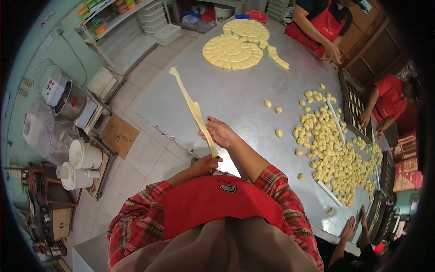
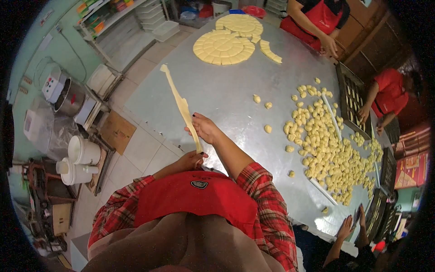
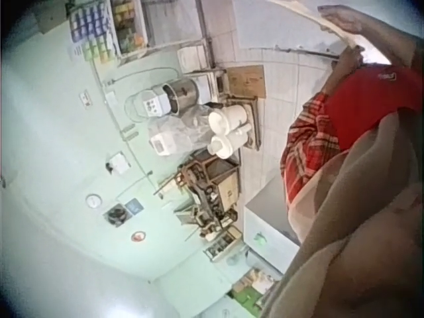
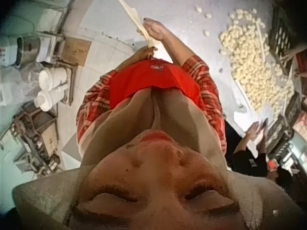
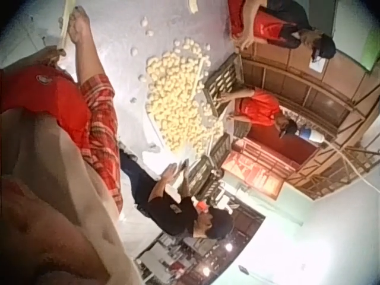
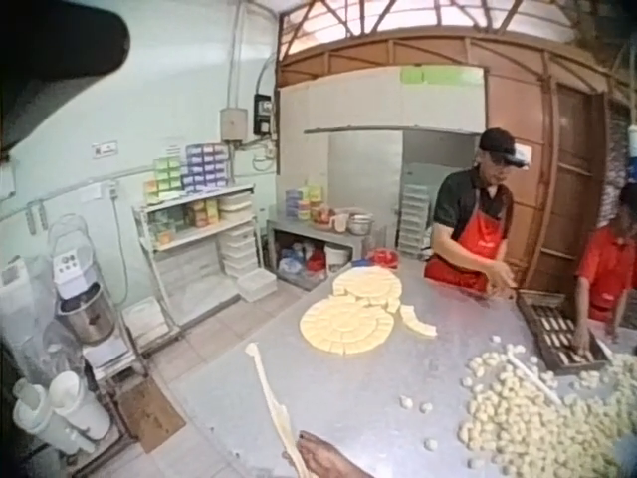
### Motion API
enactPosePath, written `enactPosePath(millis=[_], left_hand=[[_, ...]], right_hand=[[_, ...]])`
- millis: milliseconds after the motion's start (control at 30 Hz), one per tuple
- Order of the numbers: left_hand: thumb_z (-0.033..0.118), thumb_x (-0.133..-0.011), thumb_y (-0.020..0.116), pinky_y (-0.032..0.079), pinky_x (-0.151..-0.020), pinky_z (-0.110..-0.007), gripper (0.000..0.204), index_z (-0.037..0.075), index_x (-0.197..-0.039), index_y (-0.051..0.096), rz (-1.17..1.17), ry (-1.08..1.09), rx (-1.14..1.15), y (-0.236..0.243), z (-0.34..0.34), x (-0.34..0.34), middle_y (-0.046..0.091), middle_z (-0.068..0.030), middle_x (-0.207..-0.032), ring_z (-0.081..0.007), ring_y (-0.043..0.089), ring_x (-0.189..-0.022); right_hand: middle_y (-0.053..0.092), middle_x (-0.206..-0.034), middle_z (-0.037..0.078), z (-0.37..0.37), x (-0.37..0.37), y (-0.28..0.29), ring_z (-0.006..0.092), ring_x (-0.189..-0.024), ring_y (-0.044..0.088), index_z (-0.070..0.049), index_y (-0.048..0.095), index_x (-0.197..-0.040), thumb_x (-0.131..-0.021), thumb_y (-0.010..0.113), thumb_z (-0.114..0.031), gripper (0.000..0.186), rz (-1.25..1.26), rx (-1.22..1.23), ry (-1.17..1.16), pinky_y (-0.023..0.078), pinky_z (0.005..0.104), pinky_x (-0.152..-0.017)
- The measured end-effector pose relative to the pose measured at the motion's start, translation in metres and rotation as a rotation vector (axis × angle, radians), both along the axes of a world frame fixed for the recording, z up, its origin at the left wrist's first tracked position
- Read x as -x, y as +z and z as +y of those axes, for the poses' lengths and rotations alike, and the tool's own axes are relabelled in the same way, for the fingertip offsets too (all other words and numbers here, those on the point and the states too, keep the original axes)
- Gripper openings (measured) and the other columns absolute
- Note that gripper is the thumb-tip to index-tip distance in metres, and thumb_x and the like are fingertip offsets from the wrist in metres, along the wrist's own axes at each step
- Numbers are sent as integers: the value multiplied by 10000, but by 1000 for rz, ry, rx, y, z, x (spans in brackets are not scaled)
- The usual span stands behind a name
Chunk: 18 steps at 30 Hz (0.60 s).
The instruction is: Preparing and shaping small pieces of dough on a production table.
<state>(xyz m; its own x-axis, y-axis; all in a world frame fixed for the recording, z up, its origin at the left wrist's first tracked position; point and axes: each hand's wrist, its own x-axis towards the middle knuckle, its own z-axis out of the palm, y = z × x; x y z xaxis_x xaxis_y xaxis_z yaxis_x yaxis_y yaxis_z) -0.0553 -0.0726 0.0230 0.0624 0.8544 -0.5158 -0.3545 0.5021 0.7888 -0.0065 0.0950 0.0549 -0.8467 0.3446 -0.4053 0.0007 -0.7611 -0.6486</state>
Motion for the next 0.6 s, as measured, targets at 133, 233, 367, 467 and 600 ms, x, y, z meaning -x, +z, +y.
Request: enactPosePath(millis=[133,233,367,467,600], left_hand=[[251,-937,519,427,-555,-250,251,29,-1031,587,120,69,54,-12,-29,14,544,-17,-754,-106,508,-637],[256,-942,509,420,-554,-255,250,34,-1043,567,291,172,-65,8,-47,36,544,-23,-748,-115,493,-623],[272,-946,486,388,-509,-255,262,36,-1029,561,714,216,37,44,-59,60,514,-12,-714,-103,444,-580],[276,-956,464,398,-503,-264,261,35,-987,560,681,71,54,51,-62,78,502,-4,-705,-104,457,-575],[263,-961,461,420,-534,-271,257,34,-1026,559,523,135,3,41,-58,96,499,-5,-725,-105,478,-593]], right_hand=[[574,-872,138,13,32,-16,207,-710,601,-13,338,-1279,-904,482,-22,402,21,-106,-22,536,350,-671],[563,-803,108,23,54,-6,188,-603,549,-4,431,-1184,-846,500,21,345,-52,-131,-67,509,328,-568],[564,-773,100,42,75,-5,182,-597,550,-2,442,-1195,-848,479,9,349,-97,-221,-230,494,305,-550],[565,-784,97,67,73,-11,176,-592,548,-2,435,-1209,-865,456,-8,344,-126,-263,-320,472,290,-526],[587,-890,136,86,40,-11,246,-732,562,-22,574,-1105,-861,494,-60,259,-394,-1159,-147,477,344,-615]])
